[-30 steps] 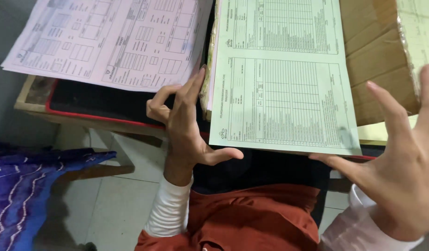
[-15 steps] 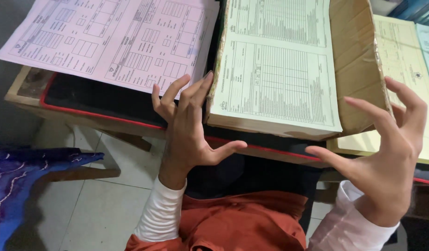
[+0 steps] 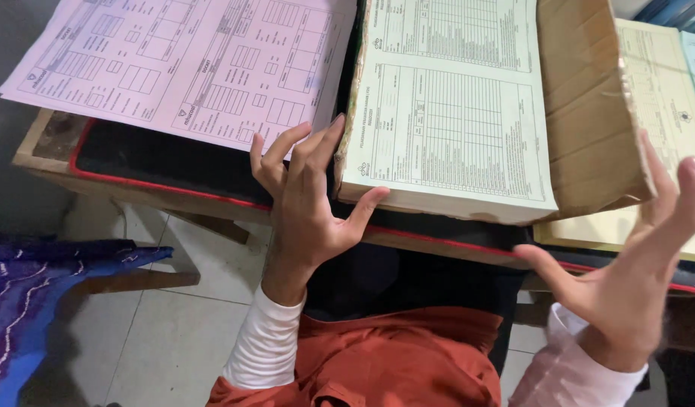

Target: Flipping through and sorting a large stack of printed forms in a box

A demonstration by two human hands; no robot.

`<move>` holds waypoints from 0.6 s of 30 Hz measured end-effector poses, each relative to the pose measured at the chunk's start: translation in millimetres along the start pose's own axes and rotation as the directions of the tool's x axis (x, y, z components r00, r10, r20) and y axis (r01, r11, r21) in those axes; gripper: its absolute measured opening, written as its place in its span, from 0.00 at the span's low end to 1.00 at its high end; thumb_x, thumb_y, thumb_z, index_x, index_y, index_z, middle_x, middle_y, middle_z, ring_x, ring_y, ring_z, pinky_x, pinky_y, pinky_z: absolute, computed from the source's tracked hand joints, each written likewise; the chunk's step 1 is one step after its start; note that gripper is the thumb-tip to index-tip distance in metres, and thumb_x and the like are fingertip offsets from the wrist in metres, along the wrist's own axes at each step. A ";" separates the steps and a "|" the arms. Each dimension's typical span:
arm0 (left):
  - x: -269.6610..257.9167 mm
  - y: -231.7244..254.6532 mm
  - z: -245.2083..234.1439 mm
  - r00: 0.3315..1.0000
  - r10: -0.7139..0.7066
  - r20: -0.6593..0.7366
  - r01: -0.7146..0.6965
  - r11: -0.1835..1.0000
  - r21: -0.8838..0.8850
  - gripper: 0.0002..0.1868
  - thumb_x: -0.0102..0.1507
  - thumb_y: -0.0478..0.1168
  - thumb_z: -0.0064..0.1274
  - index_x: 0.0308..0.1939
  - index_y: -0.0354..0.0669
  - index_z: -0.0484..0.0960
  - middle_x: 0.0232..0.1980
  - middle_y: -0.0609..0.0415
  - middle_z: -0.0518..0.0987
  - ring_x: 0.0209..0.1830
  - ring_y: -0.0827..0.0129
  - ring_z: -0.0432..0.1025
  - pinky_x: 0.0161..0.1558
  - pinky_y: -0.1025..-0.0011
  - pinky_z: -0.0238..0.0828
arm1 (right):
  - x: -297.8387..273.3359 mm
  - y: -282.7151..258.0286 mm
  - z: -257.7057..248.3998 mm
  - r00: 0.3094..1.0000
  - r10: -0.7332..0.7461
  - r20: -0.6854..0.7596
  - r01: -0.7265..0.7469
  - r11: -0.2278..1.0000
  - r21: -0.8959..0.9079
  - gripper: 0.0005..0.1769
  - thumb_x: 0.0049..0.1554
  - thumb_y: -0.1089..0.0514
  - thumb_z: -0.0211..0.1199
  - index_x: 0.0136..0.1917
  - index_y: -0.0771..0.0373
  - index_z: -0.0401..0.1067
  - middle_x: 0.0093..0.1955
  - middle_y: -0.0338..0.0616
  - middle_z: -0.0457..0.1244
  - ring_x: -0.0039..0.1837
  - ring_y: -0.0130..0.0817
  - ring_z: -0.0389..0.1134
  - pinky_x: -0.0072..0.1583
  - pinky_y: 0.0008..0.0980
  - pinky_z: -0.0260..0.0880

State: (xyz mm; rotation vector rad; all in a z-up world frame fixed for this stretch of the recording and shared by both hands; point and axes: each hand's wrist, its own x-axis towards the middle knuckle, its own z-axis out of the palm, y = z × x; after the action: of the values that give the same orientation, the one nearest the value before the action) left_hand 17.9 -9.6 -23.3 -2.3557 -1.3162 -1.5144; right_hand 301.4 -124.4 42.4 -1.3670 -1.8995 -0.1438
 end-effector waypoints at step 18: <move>0.7 3.3 -3.7 0.999 0.042 0.007 -0.042 0.997 -0.068 0.47 0.59 0.67 0.54 0.68 0.34 0.66 0.66 0.44 0.75 0.69 0.48 0.66 0.77 0.39 0.40 | -108.3 59.7 -24.4 0.909 0.336 -0.245 -0.395 0.883 -0.255 0.03 0.86 0.84 0.66 0.70 0.86 0.76 0.69 0.71 0.68 0.70 0.59 0.69 0.76 0.47 0.66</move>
State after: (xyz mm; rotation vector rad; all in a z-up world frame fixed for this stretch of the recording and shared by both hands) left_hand 17.6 -13.0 -19.6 -2.4163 -1.2281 -1.5629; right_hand 377.7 -194.0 -29.8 -1.8236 -1.4648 -0.3743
